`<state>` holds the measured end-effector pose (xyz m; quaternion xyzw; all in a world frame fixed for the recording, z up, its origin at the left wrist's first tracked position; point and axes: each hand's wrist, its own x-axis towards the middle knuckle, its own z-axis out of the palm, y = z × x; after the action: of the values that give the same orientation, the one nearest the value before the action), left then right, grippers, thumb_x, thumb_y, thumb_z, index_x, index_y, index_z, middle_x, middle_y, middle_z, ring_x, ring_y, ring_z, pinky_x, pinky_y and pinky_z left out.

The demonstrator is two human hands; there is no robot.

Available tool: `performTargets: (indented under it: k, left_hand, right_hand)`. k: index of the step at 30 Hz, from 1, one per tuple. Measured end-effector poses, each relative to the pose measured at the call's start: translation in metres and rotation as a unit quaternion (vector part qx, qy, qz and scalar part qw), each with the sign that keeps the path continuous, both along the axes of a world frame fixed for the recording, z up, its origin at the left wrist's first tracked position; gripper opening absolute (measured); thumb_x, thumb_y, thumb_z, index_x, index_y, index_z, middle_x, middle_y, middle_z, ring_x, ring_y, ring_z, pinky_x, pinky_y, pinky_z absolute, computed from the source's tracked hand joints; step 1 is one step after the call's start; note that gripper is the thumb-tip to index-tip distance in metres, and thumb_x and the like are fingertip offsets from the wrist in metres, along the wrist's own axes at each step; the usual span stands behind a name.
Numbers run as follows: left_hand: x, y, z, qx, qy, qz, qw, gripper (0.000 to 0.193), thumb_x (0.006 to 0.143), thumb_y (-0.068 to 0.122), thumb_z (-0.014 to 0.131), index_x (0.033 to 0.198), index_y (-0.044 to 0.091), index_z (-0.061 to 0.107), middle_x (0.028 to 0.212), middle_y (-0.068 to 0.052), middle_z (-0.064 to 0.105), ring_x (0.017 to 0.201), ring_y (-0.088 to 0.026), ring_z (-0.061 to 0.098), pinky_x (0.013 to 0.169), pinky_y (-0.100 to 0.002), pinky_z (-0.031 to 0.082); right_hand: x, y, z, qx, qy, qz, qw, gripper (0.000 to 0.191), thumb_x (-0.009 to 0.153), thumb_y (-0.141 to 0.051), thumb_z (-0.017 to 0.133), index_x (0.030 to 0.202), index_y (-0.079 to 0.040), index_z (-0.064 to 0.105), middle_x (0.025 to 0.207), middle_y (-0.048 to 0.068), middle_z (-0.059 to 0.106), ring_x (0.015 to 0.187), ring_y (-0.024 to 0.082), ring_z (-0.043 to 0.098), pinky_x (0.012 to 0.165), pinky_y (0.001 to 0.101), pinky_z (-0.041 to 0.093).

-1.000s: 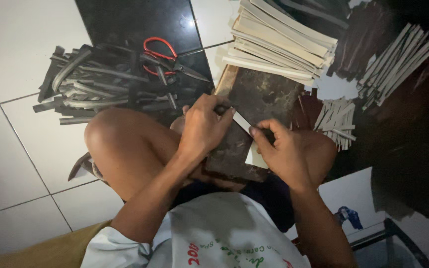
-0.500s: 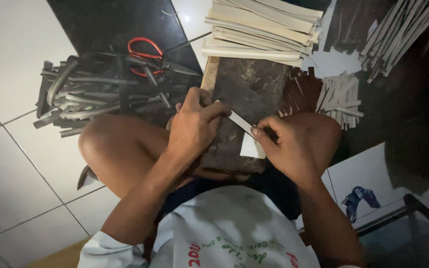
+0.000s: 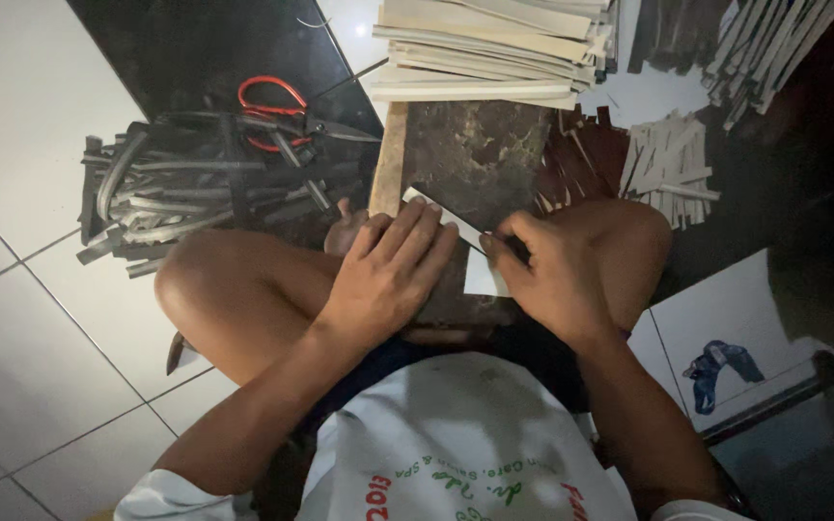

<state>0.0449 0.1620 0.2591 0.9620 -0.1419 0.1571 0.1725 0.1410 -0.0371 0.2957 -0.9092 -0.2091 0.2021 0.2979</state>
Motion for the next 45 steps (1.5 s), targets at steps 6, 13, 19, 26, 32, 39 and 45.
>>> performTargets:
  k: [6,13,19,26,32,39,45]
  left_hand:
    - [0.004,0.014,0.007,0.037,-0.004,0.010,0.999,0.041,0.093,0.018,0.060,0.131,0.001,0.064,0.135,-0.014,0.061,0.131,-0.028,0.056,0.104,-0.043,0.045]
    - [0.005,0.021,0.014,0.047,-0.006,-0.001,0.999,0.043,0.090,0.017,0.060,0.129,0.000,0.066,0.131,-0.011,0.064,0.129,-0.025,0.056,0.106,-0.040,0.046]
    - [0.008,0.021,0.012,0.041,-0.017,0.004,0.999,0.037,0.091,0.016,0.060,0.124,0.001,0.068,0.126,-0.010,0.066,0.126,-0.024,0.061,0.103,-0.040,0.047]
    - [0.014,0.015,0.013,0.082,-0.005,-0.013,0.997,0.036,0.093,0.020,0.060,0.125,0.007,0.067,0.123,-0.014,0.068,0.122,-0.028,0.062,0.098,-0.039,0.047]
    - [0.015,0.008,0.012,0.089,-0.002,-0.008,0.996,0.038,0.091,0.020,0.060,0.127,0.008,0.067,0.124,-0.014,0.067,0.121,-0.028,0.062,0.097,-0.042,0.047]
    - [0.013,-0.004,0.008,0.075,0.027,-0.028,0.996,0.043,0.094,0.018,0.058,0.133,0.001,0.064,0.133,-0.015,0.062,0.129,-0.028,0.059,0.106,-0.040,0.047]
    - [0.009,-0.022,0.009,0.056,0.025,-0.018,0.998,0.042,0.092,0.019,0.058,0.132,0.005,0.063,0.128,-0.018,0.059,0.124,-0.033,0.057,0.104,-0.044,0.045]
  right_hand:
    - [0.001,0.009,-0.007,0.000,-0.024,0.023,0.999,0.022,0.093,-0.022,0.074,0.101,-0.004,0.065,0.081,0.018,0.071,0.069,0.031,0.071,0.060,0.0426,0.052]
    - [0.004,0.031,-0.016,0.051,-0.138,0.084,0.986,0.023,0.093,-0.018,0.074,0.104,-0.001,0.063,0.092,0.022,0.068,0.086,0.042,0.066,0.071,0.0478,0.051]
    - [0.006,0.010,-0.004,-0.038,-0.045,0.062,0.996,0.024,0.093,-0.023,0.075,0.097,-0.001,0.066,0.084,0.021,0.067,0.072,0.036,0.067,0.064,0.0437,0.050]
    - [0.006,-0.019,-0.002,-0.022,0.027,-0.011,0.999,0.028,0.094,-0.029,0.072,0.100,-0.003,0.070,0.085,0.012,0.075,0.067,0.020,0.073,0.058,0.0345,0.056]
    - [0.004,-0.027,-0.010,0.034,0.044,-0.042,0.998,0.026,0.093,-0.026,0.074,0.101,-0.002,0.070,0.087,0.011,0.076,0.072,0.018,0.075,0.062,0.0323,0.058]
    - [0.006,-0.028,-0.010,0.015,0.032,-0.013,0.999,0.023,0.093,-0.022,0.074,0.100,-0.001,0.068,0.089,0.011,0.074,0.074,0.019,0.073,0.060,0.0328,0.056]
    - [0.004,-0.028,-0.009,-0.012,0.050,-0.037,0.998,0.022,0.092,-0.021,0.074,0.100,-0.002,0.069,0.085,0.013,0.073,0.070,0.022,0.072,0.061,0.0354,0.054]
